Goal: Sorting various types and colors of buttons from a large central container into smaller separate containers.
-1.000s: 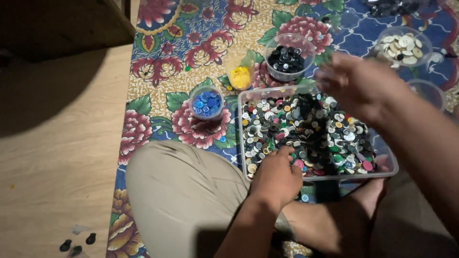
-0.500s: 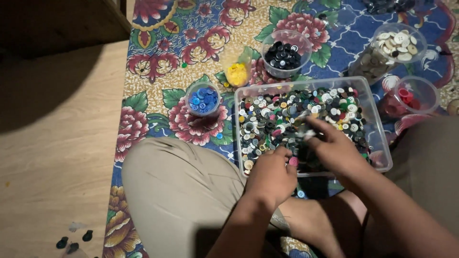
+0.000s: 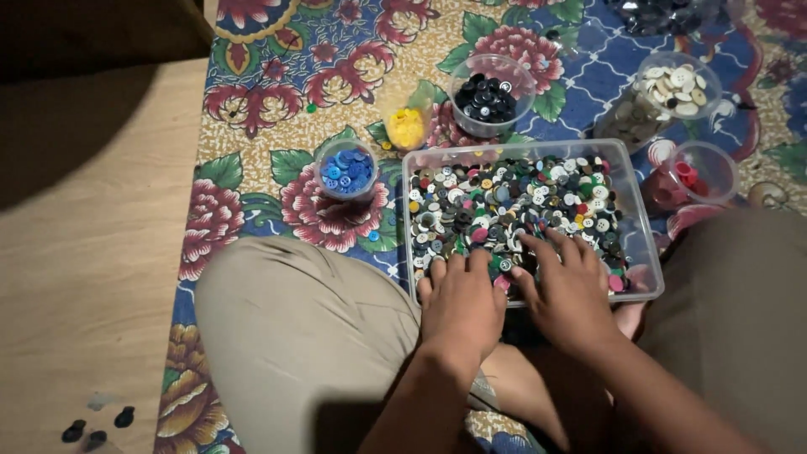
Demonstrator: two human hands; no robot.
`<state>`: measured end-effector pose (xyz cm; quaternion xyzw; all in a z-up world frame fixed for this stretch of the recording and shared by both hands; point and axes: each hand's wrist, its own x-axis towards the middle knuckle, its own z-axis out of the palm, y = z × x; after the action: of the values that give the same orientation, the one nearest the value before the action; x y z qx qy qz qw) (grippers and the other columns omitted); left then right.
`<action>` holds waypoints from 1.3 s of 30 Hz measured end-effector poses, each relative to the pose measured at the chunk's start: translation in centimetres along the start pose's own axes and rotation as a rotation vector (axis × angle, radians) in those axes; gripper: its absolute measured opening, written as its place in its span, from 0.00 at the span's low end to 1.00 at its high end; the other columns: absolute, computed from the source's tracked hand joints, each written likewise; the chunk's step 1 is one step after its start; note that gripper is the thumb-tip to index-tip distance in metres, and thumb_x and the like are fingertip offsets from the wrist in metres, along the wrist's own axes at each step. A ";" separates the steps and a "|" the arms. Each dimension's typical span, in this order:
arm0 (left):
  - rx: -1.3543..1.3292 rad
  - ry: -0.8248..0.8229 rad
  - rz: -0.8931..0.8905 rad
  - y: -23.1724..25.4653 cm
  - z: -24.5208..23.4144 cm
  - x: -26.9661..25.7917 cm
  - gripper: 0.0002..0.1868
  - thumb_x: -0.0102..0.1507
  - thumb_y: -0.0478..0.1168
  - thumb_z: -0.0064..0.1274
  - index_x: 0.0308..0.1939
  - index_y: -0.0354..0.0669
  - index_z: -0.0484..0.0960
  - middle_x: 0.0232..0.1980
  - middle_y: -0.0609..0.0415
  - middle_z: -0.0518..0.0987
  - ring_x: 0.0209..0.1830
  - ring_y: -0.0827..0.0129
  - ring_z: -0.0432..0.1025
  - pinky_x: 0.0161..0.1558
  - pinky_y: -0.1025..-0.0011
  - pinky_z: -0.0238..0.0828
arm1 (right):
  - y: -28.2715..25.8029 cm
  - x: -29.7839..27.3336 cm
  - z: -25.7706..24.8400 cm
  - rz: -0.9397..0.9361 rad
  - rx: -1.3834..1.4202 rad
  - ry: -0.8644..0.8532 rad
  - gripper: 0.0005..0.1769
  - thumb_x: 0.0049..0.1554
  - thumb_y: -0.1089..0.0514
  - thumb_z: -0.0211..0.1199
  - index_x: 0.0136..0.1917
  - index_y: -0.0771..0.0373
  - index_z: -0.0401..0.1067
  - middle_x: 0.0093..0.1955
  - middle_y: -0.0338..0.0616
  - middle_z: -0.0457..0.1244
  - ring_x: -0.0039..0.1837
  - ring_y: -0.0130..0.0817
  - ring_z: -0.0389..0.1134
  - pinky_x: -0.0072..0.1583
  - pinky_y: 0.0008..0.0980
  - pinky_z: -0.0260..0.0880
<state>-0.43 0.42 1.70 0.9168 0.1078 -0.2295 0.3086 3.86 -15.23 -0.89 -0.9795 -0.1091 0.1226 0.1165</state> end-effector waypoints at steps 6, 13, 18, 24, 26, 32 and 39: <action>-0.027 -0.074 0.039 -0.3 -1.1 -0.9 0.32 0.67 0.61 0.47 0.70 0.54 0.63 0.66 0.50 0.67 0.70 0.54 0.55 0.69 0.55 0.47 | 0.0 0.0 0.5 -0.016 -0.056 0.008 0.29 0.66 0.38 0.50 0.79 0.39 0.58 0.76 0.45 0.54 0.80 0.59 0.48 0.74 0.72 0.47; -0.016 -0.076 0.094 -1.2 -0.2 -0.2 0.31 0.65 0.54 0.54 0.69 0.58 0.63 0.63 0.50 0.66 0.67 0.52 0.54 0.67 0.52 0.45 | -0.2 0.7 0.3 0.028 -0.078 -0.051 0.29 0.67 0.37 0.47 0.79 0.36 0.55 0.77 0.40 0.52 0.81 0.54 0.46 0.76 0.69 0.43; 0.001 -0.101 0.071 -1.2 0.5 0.7 0.31 0.66 0.52 0.55 0.69 0.58 0.60 0.64 0.49 0.63 0.67 0.52 0.51 0.68 0.49 0.42 | -1.0 0.8 -0.3 0.060 -0.083 -0.107 0.29 0.67 0.38 0.45 0.80 0.35 0.53 0.79 0.38 0.49 0.82 0.52 0.44 0.77 0.67 0.42; -0.008 -0.142 0.047 -0.9 -0.3 0.6 0.31 0.66 0.51 0.55 0.69 0.61 0.59 0.66 0.50 0.62 0.69 0.51 0.50 0.70 0.48 0.41 | -1.1 0.5 -0.3 0.084 -0.051 -0.112 0.29 0.67 0.38 0.46 0.80 0.34 0.52 0.79 0.38 0.49 0.82 0.52 0.43 0.77 0.66 0.41; 0.003 -0.158 0.049 -0.6 -1.2 0.1 0.30 0.67 0.51 0.54 0.70 0.60 0.59 0.66 0.50 0.62 0.69 0.52 0.50 0.70 0.49 0.41 | -1.2 0.3 -0.4 0.080 -0.042 -0.109 0.29 0.67 0.38 0.46 0.80 0.35 0.53 0.79 0.39 0.50 0.82 0.52 0.43 0.77 0.67 0.41; 0.024 -0.175 0.044 -0.6 -1.3 -0.1 0.31 0.67 0.52 0.54 0.71 0.60 0.58 0.68 0.50 0.60 0.71 0.52 0.49 0.72 0.49 0.40 | -0.9 0.1 -0.1 0.073 -0.004 -0.072 0.30 0.66 0.39 0.49 0.80 0.36 0.54 0.77 0.40 0.53 0.82 0.52 0.45 0.76 0.68 0.42; 0.030 -0.160 0.069 -1.2 -0.6 0.1 0.30 0.68 0.52 0.53 0.71 0.58 0.58 0.67 0.50 0.61 0.70 0.52 0.50 0.72 0.49 0.41 | -1.2 0.3 -0.5 0.108 0.060 -0.115 0.31 0.65 0.42 0.53 0.80 0.36 0.56 0.78 0.42 0.53 0.82 0.55 0.46 0.77 0.71 0.40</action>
<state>-0.49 1.71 1.45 0.9031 0.0476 -0.2930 0.3104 4.03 -14.13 -0.21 -0.9714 -0.0586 0.1880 0.1324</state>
